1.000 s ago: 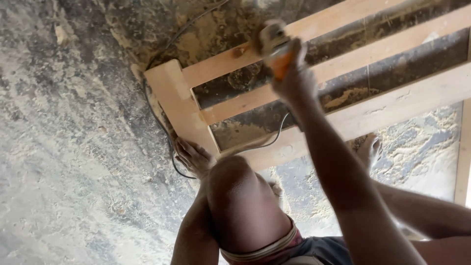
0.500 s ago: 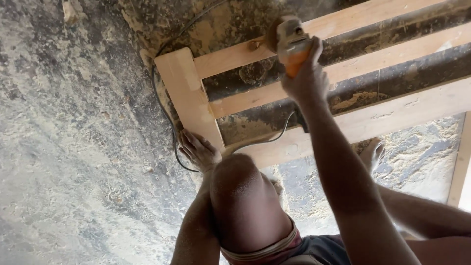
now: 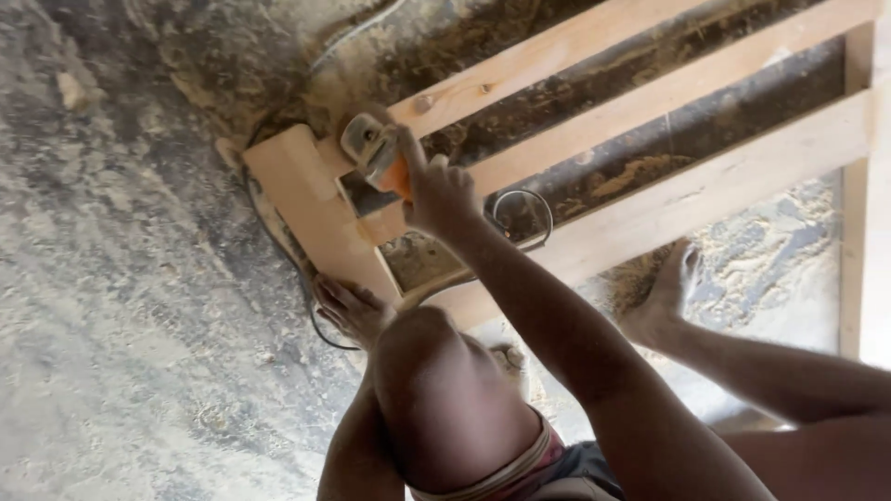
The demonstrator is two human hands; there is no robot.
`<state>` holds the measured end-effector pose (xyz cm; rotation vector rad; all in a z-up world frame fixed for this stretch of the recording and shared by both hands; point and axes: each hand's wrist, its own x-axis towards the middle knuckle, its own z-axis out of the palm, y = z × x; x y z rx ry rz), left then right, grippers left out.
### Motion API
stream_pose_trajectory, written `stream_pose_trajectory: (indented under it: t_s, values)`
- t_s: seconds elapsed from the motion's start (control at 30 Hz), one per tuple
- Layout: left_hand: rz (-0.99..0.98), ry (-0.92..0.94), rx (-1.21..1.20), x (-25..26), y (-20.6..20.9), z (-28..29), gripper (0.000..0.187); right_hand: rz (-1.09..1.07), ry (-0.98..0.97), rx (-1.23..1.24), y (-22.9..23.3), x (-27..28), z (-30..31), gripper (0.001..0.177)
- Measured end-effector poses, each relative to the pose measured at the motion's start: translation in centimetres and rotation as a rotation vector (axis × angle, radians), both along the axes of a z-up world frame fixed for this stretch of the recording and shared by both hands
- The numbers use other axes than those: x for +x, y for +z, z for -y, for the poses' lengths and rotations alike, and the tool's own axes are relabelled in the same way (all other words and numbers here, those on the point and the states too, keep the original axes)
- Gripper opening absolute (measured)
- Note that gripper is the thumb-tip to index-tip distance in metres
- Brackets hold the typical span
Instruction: Sanding a wooden furniture frame using an angle grinder with a sanding disc to smooth the surface.
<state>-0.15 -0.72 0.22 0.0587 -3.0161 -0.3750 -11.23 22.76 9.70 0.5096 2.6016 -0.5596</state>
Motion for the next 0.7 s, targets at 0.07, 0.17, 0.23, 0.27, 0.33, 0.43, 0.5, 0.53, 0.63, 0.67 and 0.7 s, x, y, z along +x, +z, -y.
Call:
stream_pose_trajectory:
  t_s: [0.07, 0.17, 0.23, 0.27, 0.33, 0.43, 0.5, 0.53, 0.63, 0.67, 0.7]
  values:
    - [0.021, -0.011, -0.013, 0.1, -0.7, 0.6, 0.069, 0.006, -0.059, 0.014, 0.3, 1.1, -2.9, 0.105]
    - [0.042, -0.01, -0.027, 0.0, -1.5, 1.0, 0.069, -0.019, -0.149, 0.015, 1.1, 2.3, -7.9, 0.102]
    - [0.056, -0.021, -0.029, -0.1, -1.1, 1.0, 0.068, -0.033, -0.204, 0.001, 0.8, 3.3, -10.9, 0.097]
    - [0.064, -0.012, -0.015, -0.2, -0.5, 0.7, 0.067, 0.002, -0.214, 0.076, 0.1, 4.0, -12.2, 0.097]
    - [0.072, -0.007, -0.002, -0.5, 1.0, -0.3, 0.066, 0.039, -0.226, 0.149, 0.7, 4.7, -14.9, 0.097]
    - [0.306, 0.134, 0.124, -0.5, 2.6, -1.3, 0.069, -0.152, -0.389, 0.007, 2.7, 5.4, -19.1, 0.084]
    - [0.161, 0.046, 0.088, -0.4, 2.1, -0.9, 0.069, -0.167, -0.465, 0.082, 1.9, 6.2, -22.8, 0.087]
    - [0.154, 0.042, 0.09, -0.4, 1.7, -1.1, 0.069, -0.175, -0.468, 0.083, 2.0, 6.0, -24.5, 0.087]
    - [0.104, 0.016, 0.051, -0.4, 1.1, -0.4, 0.064, -0.208, -0.532, 0.123, 1.1, 6.4, -28.8, 0.086]
    - [0.103, 0.007, 0.05, -0.5, 1.1, -0.2, 0.065, -0.196, -0.584, 0.128, 0.3, 6.5, -30.4, 0.078]
    - [0.105, 0.013, 0.048, -0.1, 1.2, -0.2, 0.065, -0.181, -0.622, 0.131, -0.5, 6.4, -32.1, 0.07]
